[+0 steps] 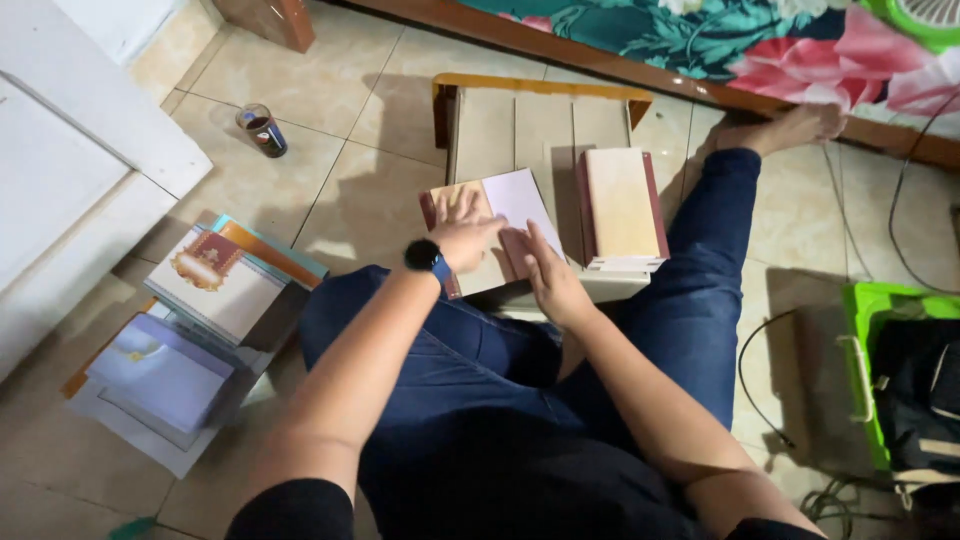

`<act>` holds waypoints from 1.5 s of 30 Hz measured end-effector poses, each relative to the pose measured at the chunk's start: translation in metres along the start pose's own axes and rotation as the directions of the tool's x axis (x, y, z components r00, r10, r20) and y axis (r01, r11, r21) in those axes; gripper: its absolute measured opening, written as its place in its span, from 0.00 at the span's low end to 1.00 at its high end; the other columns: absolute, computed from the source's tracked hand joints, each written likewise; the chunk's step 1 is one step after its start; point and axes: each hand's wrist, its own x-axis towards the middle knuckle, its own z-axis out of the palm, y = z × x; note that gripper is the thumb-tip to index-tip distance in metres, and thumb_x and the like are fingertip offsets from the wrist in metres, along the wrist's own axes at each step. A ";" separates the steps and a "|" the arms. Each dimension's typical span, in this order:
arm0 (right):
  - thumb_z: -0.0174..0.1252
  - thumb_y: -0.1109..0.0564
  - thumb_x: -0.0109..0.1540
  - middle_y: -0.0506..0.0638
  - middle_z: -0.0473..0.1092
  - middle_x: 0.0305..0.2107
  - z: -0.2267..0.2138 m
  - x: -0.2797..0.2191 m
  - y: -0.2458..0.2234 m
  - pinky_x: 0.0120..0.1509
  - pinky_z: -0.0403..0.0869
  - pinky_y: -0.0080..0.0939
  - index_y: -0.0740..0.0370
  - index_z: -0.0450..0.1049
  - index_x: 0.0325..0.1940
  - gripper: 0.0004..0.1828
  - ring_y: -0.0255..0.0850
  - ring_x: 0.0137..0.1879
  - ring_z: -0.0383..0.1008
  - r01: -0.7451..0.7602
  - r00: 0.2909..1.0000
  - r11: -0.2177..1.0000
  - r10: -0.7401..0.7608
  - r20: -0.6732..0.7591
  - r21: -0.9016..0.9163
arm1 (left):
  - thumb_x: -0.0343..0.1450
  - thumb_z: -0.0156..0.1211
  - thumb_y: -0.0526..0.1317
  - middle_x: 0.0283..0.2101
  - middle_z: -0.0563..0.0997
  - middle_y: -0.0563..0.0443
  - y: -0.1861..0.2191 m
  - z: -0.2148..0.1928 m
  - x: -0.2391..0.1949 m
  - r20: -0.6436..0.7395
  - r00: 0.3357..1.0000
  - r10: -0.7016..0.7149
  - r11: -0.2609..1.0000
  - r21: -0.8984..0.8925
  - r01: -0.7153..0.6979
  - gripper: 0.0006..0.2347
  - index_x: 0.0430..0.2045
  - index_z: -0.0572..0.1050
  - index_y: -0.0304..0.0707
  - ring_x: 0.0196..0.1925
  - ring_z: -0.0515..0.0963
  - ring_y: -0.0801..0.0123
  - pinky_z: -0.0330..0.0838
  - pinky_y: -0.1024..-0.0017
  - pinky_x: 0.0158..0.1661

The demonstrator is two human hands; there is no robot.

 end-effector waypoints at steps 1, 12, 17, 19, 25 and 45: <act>0.38 0.53 0.72 0.69 0.64 0.65 0.000 -0.001 0.003 0.72 0.65 0.63 0.61 0.44 0.81 0.32 0.65 0.69 0.64 -0.002 1.000 1.000 0.002 -0.006 0.005 | 0.68 0.64 0.44 0.77 0.45 0.36 -0.006 -0.003 0.001 0.003 1.000 0.003 1.000 0.007 -0.003 0.36 0.71 0.52 0.69 0.79 0.30 0.37 0.26 0.30 0.69; 0.39 0.51 0.72 0.65 0.67 0.63 0.003 0.001 0.010 0.78 0.58 0.58 0.63 0.49 0.79 0.31 0.61 0.71 0.63 -0.018 1.000 1.000 0.018 0.015 -0.001 | 0.68 0.54 0.67 0.71 0.59 0.27 -0.015 -0.025 -0.055 -0.251 0.905 -0.345 0.938 -0.129 0.322 0.38 0.64 0.59 0.36 0.69 0.66 0.42 0.61 0.46 0.63; 0.40 0.51 0.73 0.65 0.67 0.63 0.002 0.003 0.007 0.79 0.57 0.58 0.66 0.52 0.78 0.30 0.61 0.70 0.64 -0.014 1.000 0.999 0.015 0.016 -0.047 | 0.70 0.55 0.62 0.55 0.76 0.24 -0.015 -0.019 -0.100 -0.264 0.815 -0.516 0.844 -0.320 0.430 0.38 0.64 0.61 0.24 0.53 0.80 0.39 0.74 0.48 0.51; 0.40 0.51 0.73 0.65 0.67 0.63 0.002 0.003 0.007 0.78 0.58 0.58 0.66 0.53 0.77 0.29 0.62 0.70 0.65 -0.028 0.999 0.998 0.030 0.031 -0.052 | 0.71 0.55 0.59 0.52 0.80 0.29 -0.024 -0.013 -0.111 -0.229 0.831 -0.508 0.846 -0.317 0.429 0.33 0.61 0.67 0.26 0.49 0.83 0.42 0.77 0.50 0.48; 0.41 0.46 0.73 0.63 0.64 0.66 0.000 0.000 -0.001 0.79 0.56 0.60 0.60 0.55 0.78 0.31 0.61 0.72 0.62 -0.141 0.988 0.989 0.138 0.065 0.048 | 0.71 0.55 0.49 0.48 0.84 0.45 -0.006 -0.017 -0.134 -0.004 0.865 -0.501 0.562 -0.762 0.322 0.15 0.49 0.77 0.47 0.53 0.83 0.54 0.78 0.56 0.49; 0.65 0.53 0.57 0.66 0.74 0.52 -0.124 0.002 0.140 0.60 0.75 0.58 0.61 0.70 0.70 0.36 0.62 0.58 0.74 -0.502 0.813 0.848 0.395 -0.427 -0.171 | 0.72 0.48 0.58 0.70 0.58 0.21 0.201 -0.026 0.035 -0.348 0.862 -0.370 0.722 -0.691 0.031 0.37 0.69 0.53 0.23 0.73 0.60 0.34 0.62 0.43 0.65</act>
